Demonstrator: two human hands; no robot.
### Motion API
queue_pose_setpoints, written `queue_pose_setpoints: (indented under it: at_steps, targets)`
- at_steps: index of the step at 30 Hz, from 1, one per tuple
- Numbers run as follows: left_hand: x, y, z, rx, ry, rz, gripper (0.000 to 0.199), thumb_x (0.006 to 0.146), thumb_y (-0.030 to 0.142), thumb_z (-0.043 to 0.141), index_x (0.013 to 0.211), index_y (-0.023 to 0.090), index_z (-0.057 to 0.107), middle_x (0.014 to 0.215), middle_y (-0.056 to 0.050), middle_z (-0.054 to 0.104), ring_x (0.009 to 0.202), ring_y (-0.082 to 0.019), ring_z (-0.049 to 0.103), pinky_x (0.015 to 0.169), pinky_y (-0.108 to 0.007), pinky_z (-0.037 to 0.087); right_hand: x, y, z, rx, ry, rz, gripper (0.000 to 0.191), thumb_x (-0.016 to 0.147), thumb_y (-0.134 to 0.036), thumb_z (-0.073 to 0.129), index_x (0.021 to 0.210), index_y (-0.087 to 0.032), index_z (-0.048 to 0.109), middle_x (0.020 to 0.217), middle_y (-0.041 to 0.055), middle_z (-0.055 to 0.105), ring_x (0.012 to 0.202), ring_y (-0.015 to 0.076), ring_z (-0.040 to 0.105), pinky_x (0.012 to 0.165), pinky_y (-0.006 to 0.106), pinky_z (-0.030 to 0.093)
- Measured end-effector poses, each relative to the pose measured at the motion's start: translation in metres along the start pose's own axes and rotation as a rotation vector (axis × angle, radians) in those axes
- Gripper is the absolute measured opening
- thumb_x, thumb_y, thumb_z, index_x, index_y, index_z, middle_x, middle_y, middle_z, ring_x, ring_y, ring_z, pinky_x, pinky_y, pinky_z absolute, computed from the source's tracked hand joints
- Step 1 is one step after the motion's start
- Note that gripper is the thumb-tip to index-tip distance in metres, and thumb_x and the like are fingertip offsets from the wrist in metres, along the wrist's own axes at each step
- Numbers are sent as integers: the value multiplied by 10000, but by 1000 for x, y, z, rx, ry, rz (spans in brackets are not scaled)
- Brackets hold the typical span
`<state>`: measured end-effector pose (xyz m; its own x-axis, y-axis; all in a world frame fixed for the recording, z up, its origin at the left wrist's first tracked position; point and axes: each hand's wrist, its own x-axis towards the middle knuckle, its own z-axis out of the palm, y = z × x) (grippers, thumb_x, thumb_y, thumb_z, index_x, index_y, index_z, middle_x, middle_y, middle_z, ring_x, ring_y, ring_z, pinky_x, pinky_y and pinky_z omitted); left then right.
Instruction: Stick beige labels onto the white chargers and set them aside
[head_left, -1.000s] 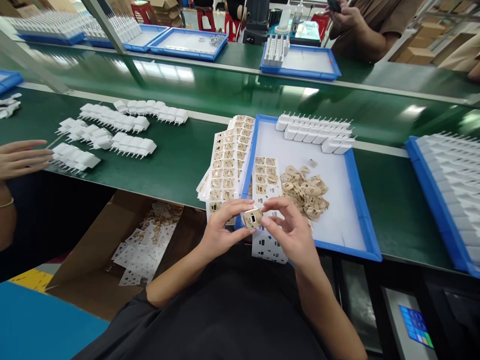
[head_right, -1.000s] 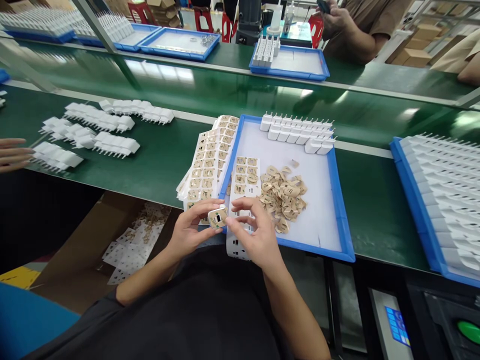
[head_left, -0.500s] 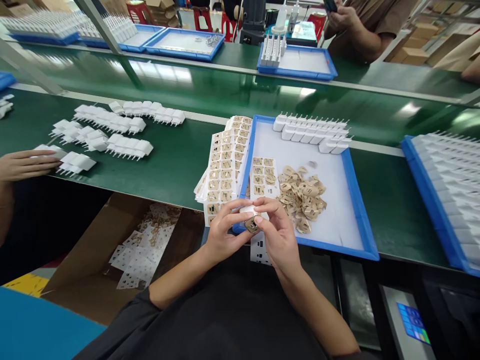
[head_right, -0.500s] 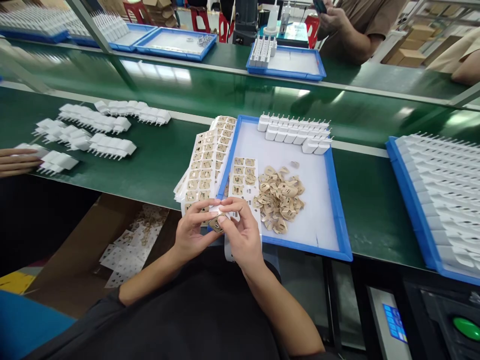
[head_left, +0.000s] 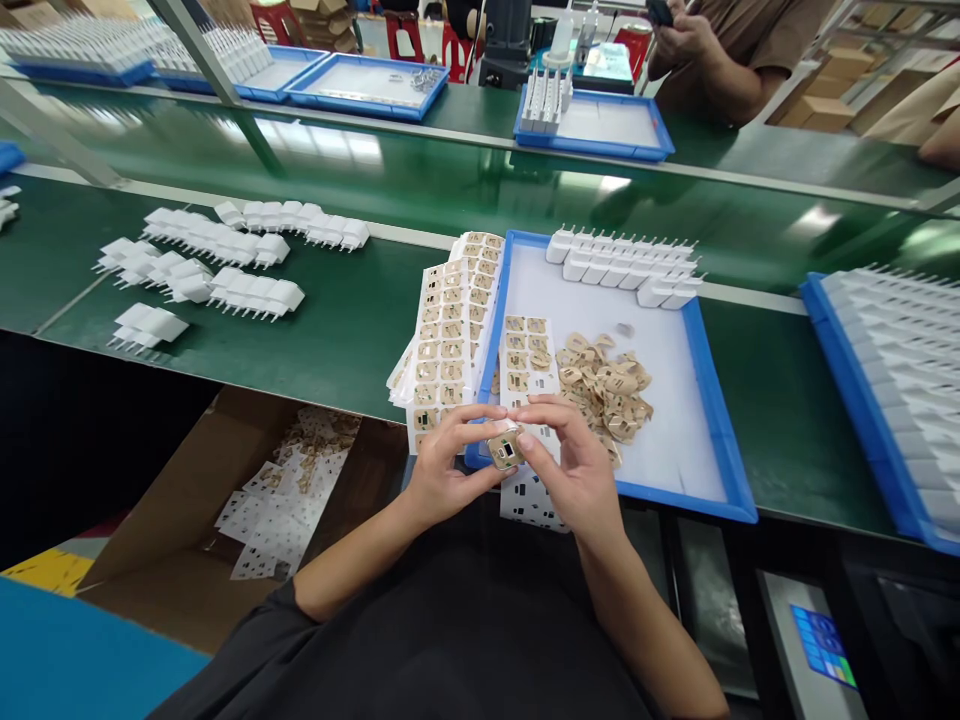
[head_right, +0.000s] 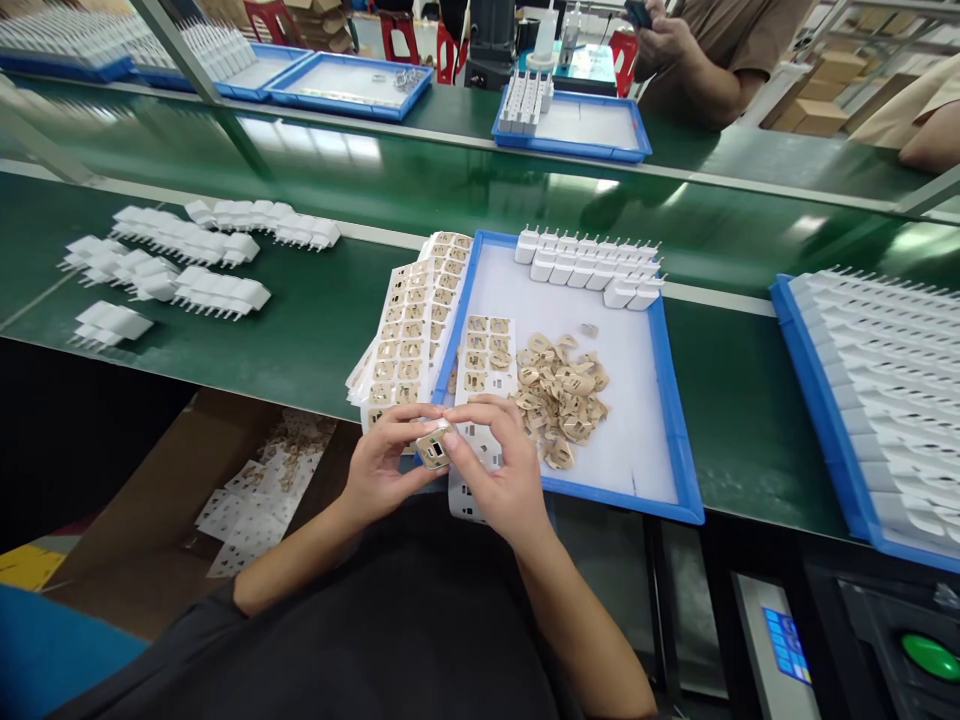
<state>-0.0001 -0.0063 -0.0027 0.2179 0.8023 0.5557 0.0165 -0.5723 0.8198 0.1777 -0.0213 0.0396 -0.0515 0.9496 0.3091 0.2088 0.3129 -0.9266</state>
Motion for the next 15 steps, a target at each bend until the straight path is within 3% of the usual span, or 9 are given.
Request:
queue_pose_setpoints:
  at_steps: [3, 6, 8, 10, 12, 13, 14, 15]
  targets:
    - [-2, 2, 0, -46, -9, -116, 476, 817, 165, 807, 1249, 291, 650, 1242, -85, 666, 1168, -237, 664, 918, -347, 610, 3, -9, -3, -273, 21, -296, 187, 899, -119, 661, 996, -280, 675, 1052, 43, 736, 1136, 239, 607, 1023, 455, 493]
    - [-3, 2, -4, -114, -9, -275, 426, 857, 206, 770, 1257, 292, 649, 1253, -79, 663, 1168, -231, 659, 888, -316, 620, 2, -13, -10, -244, -124, -477, 173, 891, -117, 666, 986, -262, 662, 993, 43, 734, 1022, 223, 657, 909, 409, 550]
    - [-2, 0, -8, -135, 1, -329, 420, 860, 219, 767, 1255, 294, 645, 1250, -69, 671, 1159, -224, 660, 891, -305, 616, 1, -6, -22, -126, -121, -414, 145, 909, -136, 643, 981, -261, 650, 899, 22, 724, 937, 208, 680, 839, 384, 572]
    - [0, 0, -13, -118, 8, -347, 410, 858, 227, 766, 1246, 288, 647, 1236, -63, 685, 1145, -215, 667, 901, -298, 607, 1, 11, -42, -138, 85, -263, 135, 919, -164, 638, 1004, -267, 652, 860, 10, 711, 869, 198, 686, 792, 373, 581]
    - [3, 0, -20, -71, 37, -363, 420, 852, 238, 766, 1249, 272, 633, 1228, -67, 698, 1128, -213, 679, 908, -302, 600, 3, 35, -67, -349, 307, -87, 164, 899, -253, 687, 1061, -254, 664, 931, 37, 724, 858, 215, 694, 787, 396, 588]
    - [5, -1, -25, -37, 69, -373, 441, 841, 245, 772, 1254, 260, 618, 1218, -72, 706, 1110, -215, 689, 897, -303, 600, 4, 46, -79, -511, 345, -29, 150, 896, -310, 687, 1029, -240, 684, 946, 56, 732, 867, 237, 698, 827, 439, 583]
    - [6, -2, -30, 7, 108, -384, 459, 827, 253, 779, 1252, 247, 604, 1200, -76, 714, 1076, -213, 703, 872, -299, 602, 6, 58, -90, -668, 305, -22, 169, 896, -360, 674, 1001, -231, 706, 985, 78, 741, 941, 275, 699, 901, 499, 564]
    - [8, -3, -38, 65, 151, -395, 466, 813, 261, 783, 1240, 236, 598, 1175, -76, 722, 1030, -209, 715, 840, -294, 603, 8, 67, -98, -783, 281, -70, 210, 894, -394, 655, 995, -222, 720, 1042, 107, 738, 1033, 324, 686, 969, 561, 527]
